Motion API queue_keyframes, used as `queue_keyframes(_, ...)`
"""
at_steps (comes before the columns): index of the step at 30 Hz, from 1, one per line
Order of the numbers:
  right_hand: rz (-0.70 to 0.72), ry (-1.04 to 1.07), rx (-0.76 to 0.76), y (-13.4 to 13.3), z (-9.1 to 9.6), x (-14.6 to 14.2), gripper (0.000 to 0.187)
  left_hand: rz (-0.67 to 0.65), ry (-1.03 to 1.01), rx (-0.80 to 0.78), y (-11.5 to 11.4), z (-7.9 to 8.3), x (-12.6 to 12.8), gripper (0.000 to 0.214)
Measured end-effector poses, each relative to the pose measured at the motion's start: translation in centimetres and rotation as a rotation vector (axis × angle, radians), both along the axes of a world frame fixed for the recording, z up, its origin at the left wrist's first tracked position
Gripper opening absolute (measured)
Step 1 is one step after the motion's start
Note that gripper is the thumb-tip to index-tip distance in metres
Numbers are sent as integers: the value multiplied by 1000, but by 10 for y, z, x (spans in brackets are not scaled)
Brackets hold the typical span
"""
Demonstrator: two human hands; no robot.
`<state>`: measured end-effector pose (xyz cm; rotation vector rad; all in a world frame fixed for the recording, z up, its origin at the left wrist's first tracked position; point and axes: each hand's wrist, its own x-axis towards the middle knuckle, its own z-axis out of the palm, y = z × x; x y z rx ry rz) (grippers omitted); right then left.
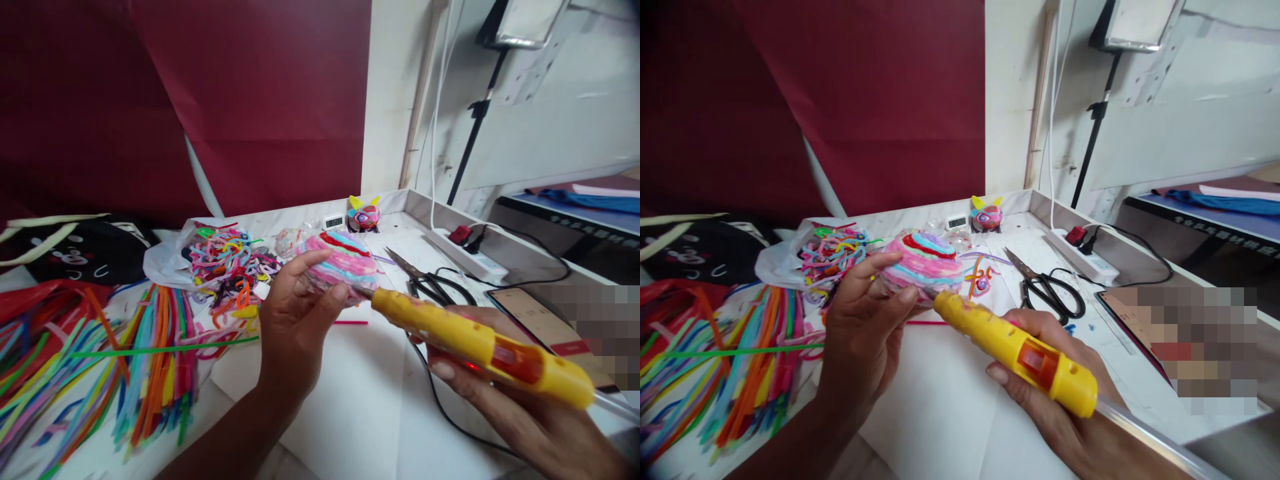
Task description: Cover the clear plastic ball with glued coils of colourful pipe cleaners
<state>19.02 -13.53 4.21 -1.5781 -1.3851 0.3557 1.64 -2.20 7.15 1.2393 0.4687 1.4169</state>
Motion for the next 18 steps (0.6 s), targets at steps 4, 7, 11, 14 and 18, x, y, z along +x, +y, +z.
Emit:
queue_keyframes(4, -21, -1, -19, -1, 3, -2, 37, 0, 10, -4, -1, 1, -1, 32)
queue_keyframes(7, -9, -73, 12, -1, 3, 0, 32, -1, 6, -2, -1, 1, 0, 31)
queue_keyframes(11, -18, -135, 36, -2, 2, 0, 29, 14, 4, -5, -2, 2, 2, 31)
queue_keyframes(14, -41, -125, 41, -4, 4, -4, 28, 29, 8, -14, -3, 2, 2, 30)
queue_keyframes(18, -26, -133, 93, -5, 6, -6, 25, 42, 9, -21, -4, 2, 2, 30)
